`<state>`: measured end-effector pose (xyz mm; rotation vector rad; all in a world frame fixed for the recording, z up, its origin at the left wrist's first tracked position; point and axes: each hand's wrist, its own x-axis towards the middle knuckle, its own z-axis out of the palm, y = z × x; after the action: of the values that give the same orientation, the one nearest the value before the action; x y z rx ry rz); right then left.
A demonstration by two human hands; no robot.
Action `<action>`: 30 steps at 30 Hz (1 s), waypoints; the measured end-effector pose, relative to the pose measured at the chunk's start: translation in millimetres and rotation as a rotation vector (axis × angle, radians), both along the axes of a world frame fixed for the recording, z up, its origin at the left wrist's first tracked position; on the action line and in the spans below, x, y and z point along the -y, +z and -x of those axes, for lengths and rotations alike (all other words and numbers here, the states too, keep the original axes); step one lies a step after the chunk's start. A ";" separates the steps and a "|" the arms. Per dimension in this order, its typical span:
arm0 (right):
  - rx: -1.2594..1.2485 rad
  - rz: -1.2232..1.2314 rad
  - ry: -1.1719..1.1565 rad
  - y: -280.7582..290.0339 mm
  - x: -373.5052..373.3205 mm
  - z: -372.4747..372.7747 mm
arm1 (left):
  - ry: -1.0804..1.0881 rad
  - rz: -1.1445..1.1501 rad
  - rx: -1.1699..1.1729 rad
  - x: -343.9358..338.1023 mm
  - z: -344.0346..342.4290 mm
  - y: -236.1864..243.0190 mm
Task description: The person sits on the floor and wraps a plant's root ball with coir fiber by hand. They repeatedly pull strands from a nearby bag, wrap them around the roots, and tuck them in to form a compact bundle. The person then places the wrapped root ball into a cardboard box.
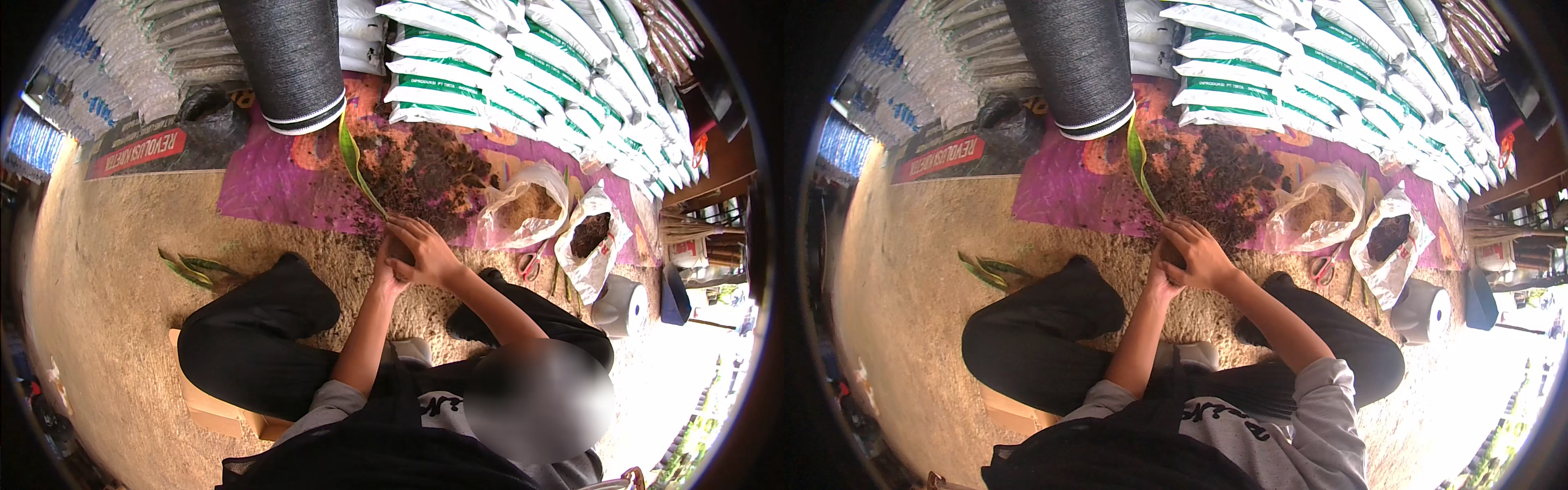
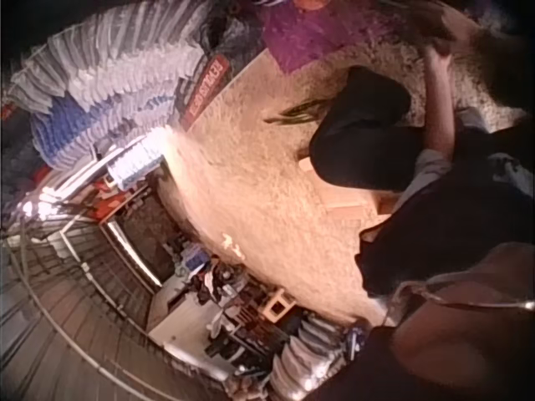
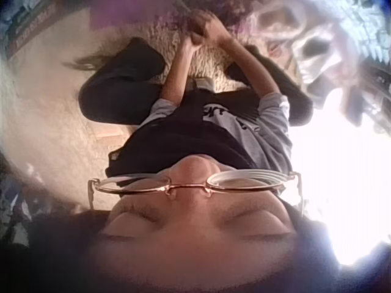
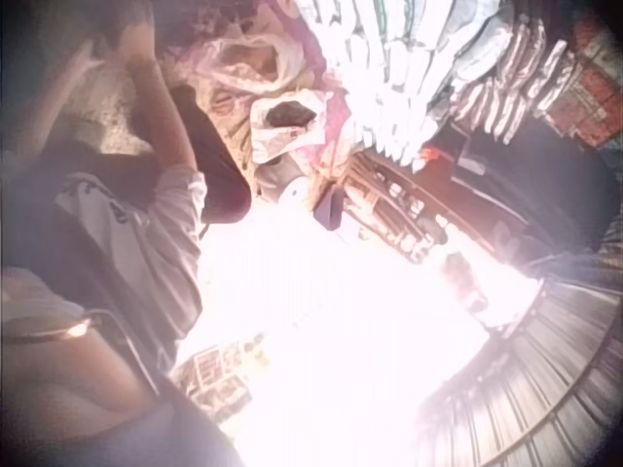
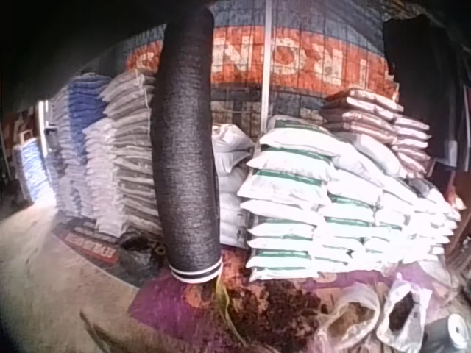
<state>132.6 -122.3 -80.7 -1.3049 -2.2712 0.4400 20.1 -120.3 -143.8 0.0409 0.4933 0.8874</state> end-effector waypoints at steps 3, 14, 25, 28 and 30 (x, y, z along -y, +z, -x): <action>-0.154 0.141 -0.087 -7.7 -2.5 0.4 | -0.004 0.046 -0.126 3.3 -1.8 0.4; -0.550 0.591 -0.365 -33.2 -4.4 4.3 | 0.023 0.109 -0.464 2.8 2.3 8.6; -1.192 0.715 -0.469 -62.0 10.0 13.0 | -0.122 -0.015 -0.844 1.9 10.3 15.8; -1.412 0.790 -0.534 -65.9 10.7 8.7 | -0.222 -0.364 -1.082 -6.7 24.1 20.4; -1.514 0.803 -0.541 -72.3 14.1 3.9 | -0.506 -0.759 -1.478 -16.8 40.1 45.6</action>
<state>128.8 -136.4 -153.0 -1.1048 -0.4459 1.5226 -20.0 -103.6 -98.1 1.5303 1.3890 0.3535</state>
